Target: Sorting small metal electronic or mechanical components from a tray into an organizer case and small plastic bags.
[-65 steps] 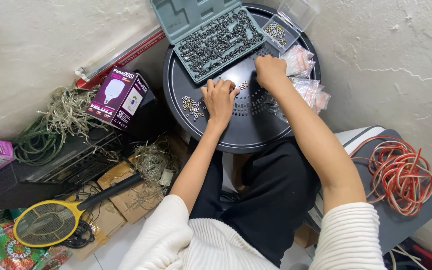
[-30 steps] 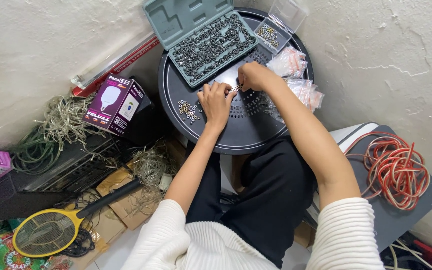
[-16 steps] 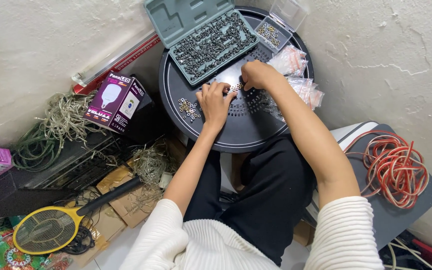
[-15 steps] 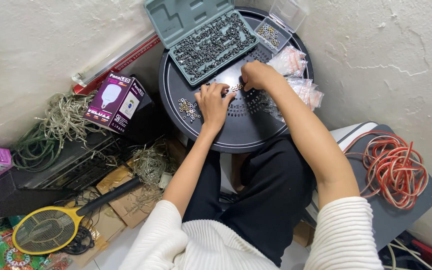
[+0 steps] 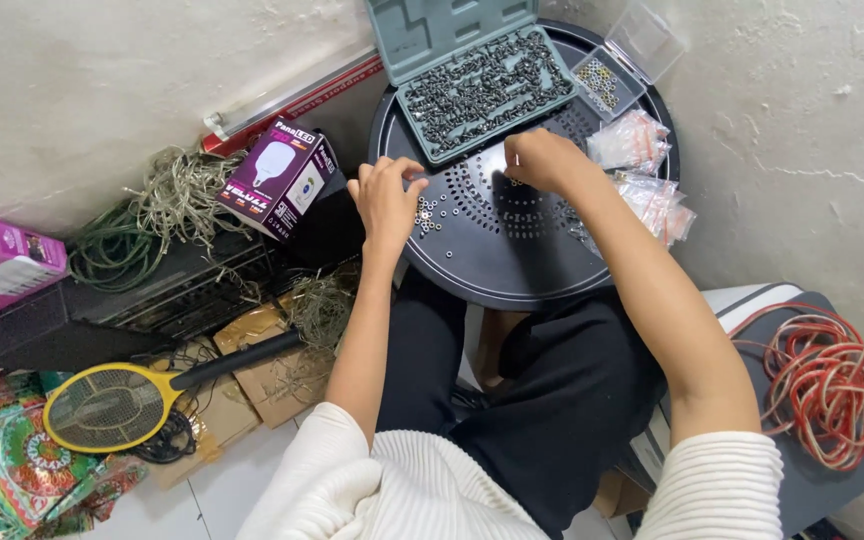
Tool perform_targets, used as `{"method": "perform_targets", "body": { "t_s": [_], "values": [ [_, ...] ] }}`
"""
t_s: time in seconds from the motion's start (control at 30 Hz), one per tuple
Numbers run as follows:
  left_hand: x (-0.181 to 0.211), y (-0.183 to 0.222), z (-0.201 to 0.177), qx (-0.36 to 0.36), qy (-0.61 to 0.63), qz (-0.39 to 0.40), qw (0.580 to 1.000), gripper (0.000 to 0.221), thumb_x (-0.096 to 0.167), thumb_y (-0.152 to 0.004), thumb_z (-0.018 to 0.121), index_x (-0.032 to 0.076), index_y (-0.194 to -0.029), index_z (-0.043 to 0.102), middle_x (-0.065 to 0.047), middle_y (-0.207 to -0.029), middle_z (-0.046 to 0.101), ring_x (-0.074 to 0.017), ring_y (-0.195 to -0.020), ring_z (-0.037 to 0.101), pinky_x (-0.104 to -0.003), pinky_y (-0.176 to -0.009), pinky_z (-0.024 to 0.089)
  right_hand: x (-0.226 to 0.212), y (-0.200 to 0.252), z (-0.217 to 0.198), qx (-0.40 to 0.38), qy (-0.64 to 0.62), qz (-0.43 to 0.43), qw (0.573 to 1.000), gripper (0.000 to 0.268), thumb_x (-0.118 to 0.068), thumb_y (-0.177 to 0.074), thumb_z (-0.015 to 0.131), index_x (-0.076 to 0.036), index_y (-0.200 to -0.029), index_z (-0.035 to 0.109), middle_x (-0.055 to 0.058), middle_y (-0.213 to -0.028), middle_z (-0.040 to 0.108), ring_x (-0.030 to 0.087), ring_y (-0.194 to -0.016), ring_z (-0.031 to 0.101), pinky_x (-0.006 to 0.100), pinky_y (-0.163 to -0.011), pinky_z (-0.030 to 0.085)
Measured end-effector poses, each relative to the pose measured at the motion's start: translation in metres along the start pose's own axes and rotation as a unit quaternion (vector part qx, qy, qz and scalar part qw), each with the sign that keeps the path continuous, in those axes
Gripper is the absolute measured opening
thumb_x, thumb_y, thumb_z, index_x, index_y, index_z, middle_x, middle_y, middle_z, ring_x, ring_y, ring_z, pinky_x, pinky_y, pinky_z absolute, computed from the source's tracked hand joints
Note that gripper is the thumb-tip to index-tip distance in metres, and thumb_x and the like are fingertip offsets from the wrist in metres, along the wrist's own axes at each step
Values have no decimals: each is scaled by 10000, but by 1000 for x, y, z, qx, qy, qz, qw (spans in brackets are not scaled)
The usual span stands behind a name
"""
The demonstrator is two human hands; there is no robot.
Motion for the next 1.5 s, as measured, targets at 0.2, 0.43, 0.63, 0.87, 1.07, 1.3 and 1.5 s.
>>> {"method": "perform_targets", "body": {
  "t_s": [0.2, 0.43, 0.63, 0.87, 1.07, 1.3, 1.5],
  "values": [
    [-24, -3, 11, -45, -57, -16, 997, 192, 215, -797, 835, 295, -934, 728, 76, -912, 522, -200, -992, 481, -398, -848, 332, -42, -1, 4, -32, 28, -51, 998, 178, -135, -967, 675, -39, -1113, 708, 200, -1002, 748, 405, -949, 729, 530, -771, 588],
    [-15, 0, 8, -38, -34, -6, 999, 132, 263, -813, 829, 248, -889, 722, 50, -919, 482, -197, -978, 458, -382, -846, 308, -88, 2, 17, -74, -8, -114, 991, 117, -162, -968, 680, -89, -1047, 726, 159, -909, 748, 375, -900, 730, 506, -777, 580],
    [-20, -5, 19, -27, -48, -16, 998, 151, 271, -780, 853, 230, -786, 708, 45, -883, 503, -214, -967, 466, -399, -844, 320, -100, 1, 38, -74, 22, -147, 986, 155, -236, -922, 742, -88, -880, 724, 105, -791, 747, 321, -760, 726, 459, -713, 589],
    [-15, -7, 21, -10, -41, -1, 999, 141, 290, -818, 824, 229, -786, 701, 57, -861, 505, -198, -964, 462, -400, -852, 312, -96, -10, 54, -34, 73, -183, 980, 401, -390, -903, 754, -113, -631, 654, 59, -514, 606, 236, -525, 616, 361, -570, 554],
    [1, 13, 8, 11, -42, 57, 997, 38, 240, -914, 732, 202, -914, 731, 36, -906, 482, -194, -962, 458, -383, -852, 314, -92, -14, 58, -31, 72, -185, 980, 445, -406, -886, 771, -112, -582, 631, 52, -467, 562, 220, -484, 581, 339, -547, 534],
    [9, 29, 7, 33, -90, 88, 991, 101, 261, -896, 749, 212, -984, 745, 36, -923, 430, -186, -940, 429, -368, -834, 315, -86, -17, 57, -27, 58, -163, 985, 485, -413, -844, 812, -123, -532, 581, 39, -423, 513, 204, -446, 536, 323, -524, 508],
    [16, 37, 15, 37, -85, 92, 991, 202, 277, -870, 778, 195, -1052, 745, 18, -925, 448, -206, -952, 450, -387, -819, 315, -66, -19, 53, -78, 47, -116, 989, 516, -464, -788, 855, -112, -516, 594, 61, -431, 527, 223, -453, 537, 355, -507, 496]
  ]
}}
Point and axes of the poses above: each hand's wrist, its own y-axis away from the middle knuckle, its own z-axis out of the palm, x = y × z, the point moved 6 cm from there along -y, towards the middle knuckle
